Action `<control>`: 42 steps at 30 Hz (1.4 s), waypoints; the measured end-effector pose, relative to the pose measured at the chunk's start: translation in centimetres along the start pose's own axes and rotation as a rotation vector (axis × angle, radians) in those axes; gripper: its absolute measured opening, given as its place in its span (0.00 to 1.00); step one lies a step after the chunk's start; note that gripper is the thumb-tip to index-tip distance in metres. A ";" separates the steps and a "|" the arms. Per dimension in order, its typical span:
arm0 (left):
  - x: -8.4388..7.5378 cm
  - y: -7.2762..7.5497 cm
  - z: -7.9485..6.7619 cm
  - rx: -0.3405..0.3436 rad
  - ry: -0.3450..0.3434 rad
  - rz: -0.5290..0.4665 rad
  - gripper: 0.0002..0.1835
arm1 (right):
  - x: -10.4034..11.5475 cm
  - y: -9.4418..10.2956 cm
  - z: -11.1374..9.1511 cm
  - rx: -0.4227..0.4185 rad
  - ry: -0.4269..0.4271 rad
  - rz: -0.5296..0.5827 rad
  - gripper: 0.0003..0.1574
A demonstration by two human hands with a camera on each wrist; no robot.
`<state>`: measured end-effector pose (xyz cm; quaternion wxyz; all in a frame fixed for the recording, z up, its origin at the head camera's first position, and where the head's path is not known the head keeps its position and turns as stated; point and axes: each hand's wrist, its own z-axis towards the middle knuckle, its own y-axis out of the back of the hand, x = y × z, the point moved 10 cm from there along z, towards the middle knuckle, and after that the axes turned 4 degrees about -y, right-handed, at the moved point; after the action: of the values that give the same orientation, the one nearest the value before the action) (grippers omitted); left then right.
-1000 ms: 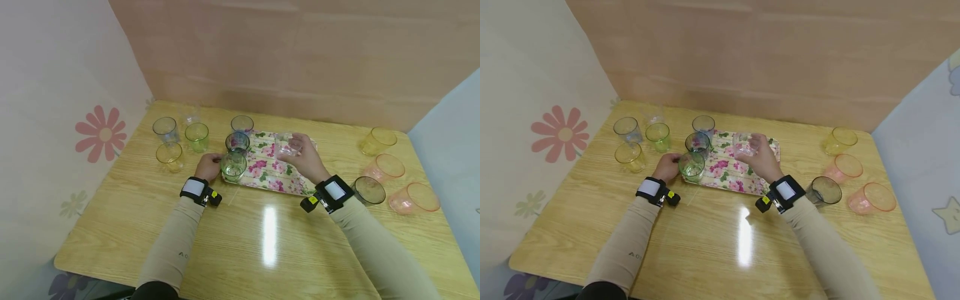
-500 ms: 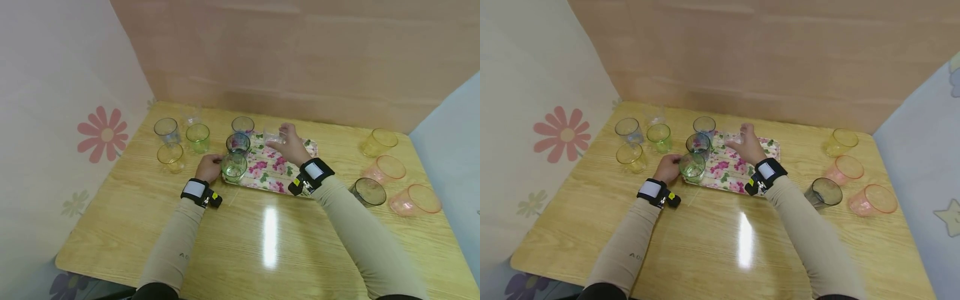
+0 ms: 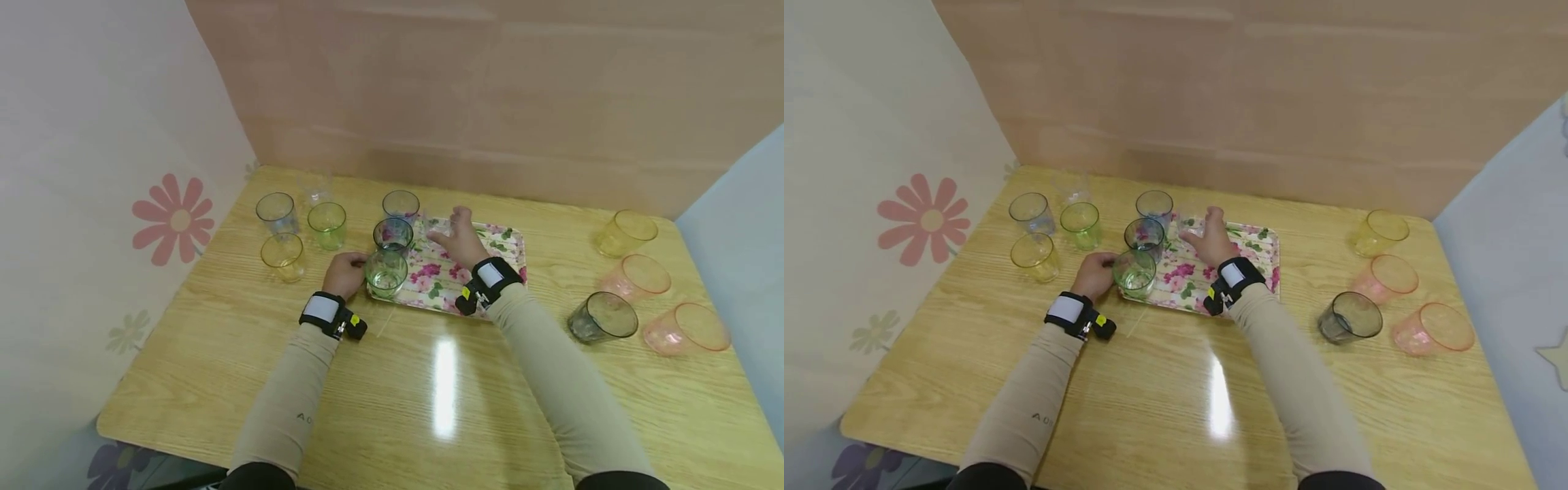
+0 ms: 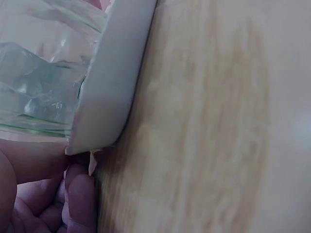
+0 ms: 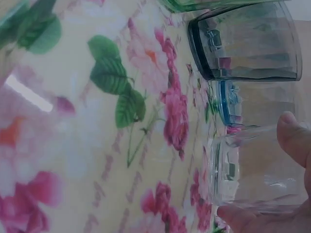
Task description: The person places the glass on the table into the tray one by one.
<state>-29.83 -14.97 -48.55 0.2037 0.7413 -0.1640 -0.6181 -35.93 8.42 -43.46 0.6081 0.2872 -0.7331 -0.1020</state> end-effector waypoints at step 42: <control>0.1 0.0 0.0 -0.004 0.007 0.030 0.17 | 0.2 0.3 1.7 -0.070 0.079 0.050 0.73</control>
<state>-29.81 -15.04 -48.66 0.2150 0.7404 -0.1732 -0.6128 -37.69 8.24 -43.53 0.6485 0.2510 -0.7115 -0.1009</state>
